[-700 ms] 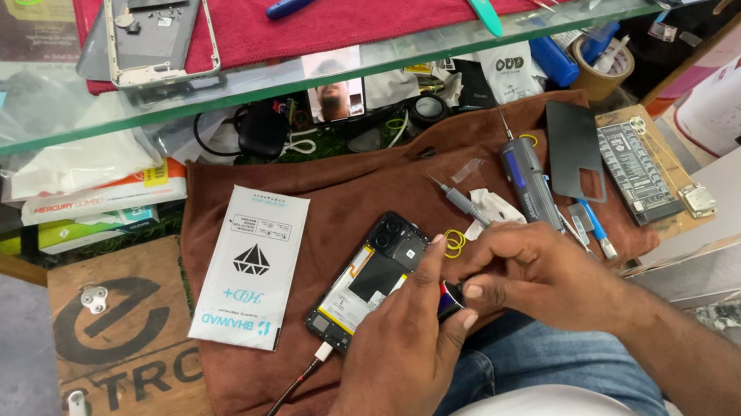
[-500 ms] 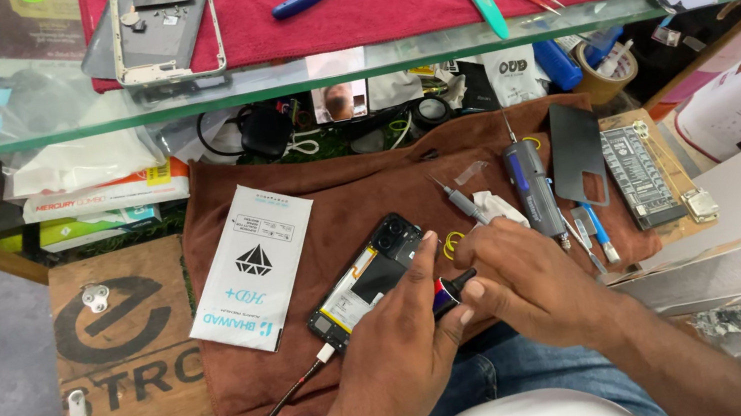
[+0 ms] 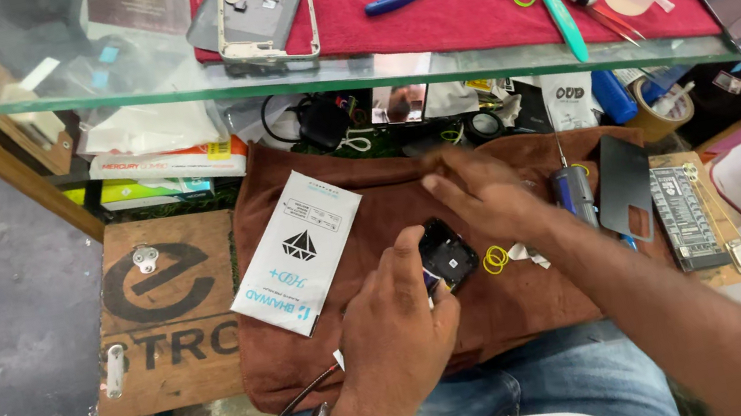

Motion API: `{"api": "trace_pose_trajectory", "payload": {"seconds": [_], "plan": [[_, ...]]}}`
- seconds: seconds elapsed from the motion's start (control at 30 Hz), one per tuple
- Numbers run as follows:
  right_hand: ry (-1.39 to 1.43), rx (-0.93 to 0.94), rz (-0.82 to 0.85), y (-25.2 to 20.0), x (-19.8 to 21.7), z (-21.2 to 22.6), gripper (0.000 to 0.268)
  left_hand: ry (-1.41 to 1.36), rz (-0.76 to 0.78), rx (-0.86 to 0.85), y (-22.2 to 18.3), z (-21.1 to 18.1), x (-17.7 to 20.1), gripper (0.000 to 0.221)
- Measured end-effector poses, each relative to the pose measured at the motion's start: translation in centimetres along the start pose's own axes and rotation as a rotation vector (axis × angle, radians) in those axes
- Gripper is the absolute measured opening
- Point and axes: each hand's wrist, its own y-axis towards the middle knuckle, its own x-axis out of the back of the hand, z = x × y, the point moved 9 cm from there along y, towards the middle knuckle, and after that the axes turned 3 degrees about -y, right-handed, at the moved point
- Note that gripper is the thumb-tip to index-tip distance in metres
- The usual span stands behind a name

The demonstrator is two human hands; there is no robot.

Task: The person assembles a smartphone by connecting a battery and securing the back cover. They then power on the device, navigate through the lock screen and home screen, and test the touch functionality by swiping and tapping various icons.

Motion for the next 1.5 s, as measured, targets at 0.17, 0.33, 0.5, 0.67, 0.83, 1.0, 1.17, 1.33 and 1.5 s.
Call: {"api": "trace_pose_trajectory", "payload": {"seconds": [0.17, 0.33, 0.5, 0.67, 0.83, 1.0, 1.17, 1.33, 1.5], "plan": [[-0.529, -0.023, -0.031, 6.1, 1.2, 0.2, 0.065, -0.049, -0.008, -0.001, -0.1, -0.5, 0.4, 0.051], [-0.559, 0.098, -0.153, 6.6, 1.8, -0.1, 0.059, -0.044, 0.108, 0.117, 0.4, 0.5, -0.2, 0.036], [-0.366, 0.065, -0.079, 4.7, -0.6, -4.1, 0.054, -0.081, -0.123, -0.081, 0.1, -1.1, 1.7, 0.034], [-0.353, 0.154, -0.127, 4.0, -1.0, -4.4, 0.055, -0.146, -0.162, -0.118, -0.1, -1.8, 2.0, 0.026], [-0.389, 0.183, -0.111, 4.4, -1.0, -4.0, 0.058, -0.152, -0.192, -0.192, -0.4, -2.4, 1.7, 0.023], [-0.444, 0.180, -0.114, 4.4, -1.4, -4.0, 0.058, -0.163, -0.154, -0.192, -0.6, -1.7, 0.9, 0.023], [-0.461, 0.136, -0.084, 4.9, -1.7, -4.2, 0.062, -0.099, -0.091, -0.145, -0.5, -1.7, 0.4, 0.024], [-0.372, 0.169, -0.177, 3.0, -0.2, -2.8, 0.041, -0.056, 0.021, -0.047, 0.0, -0.5, -0.9, 0.024], [-0.302, 0.132, -0.233, -2.3, 2.8, -0.2, 0.031, 0.103, 0.066, -0.054, 0.5, 0.5, -2.1, 0.023]]}}
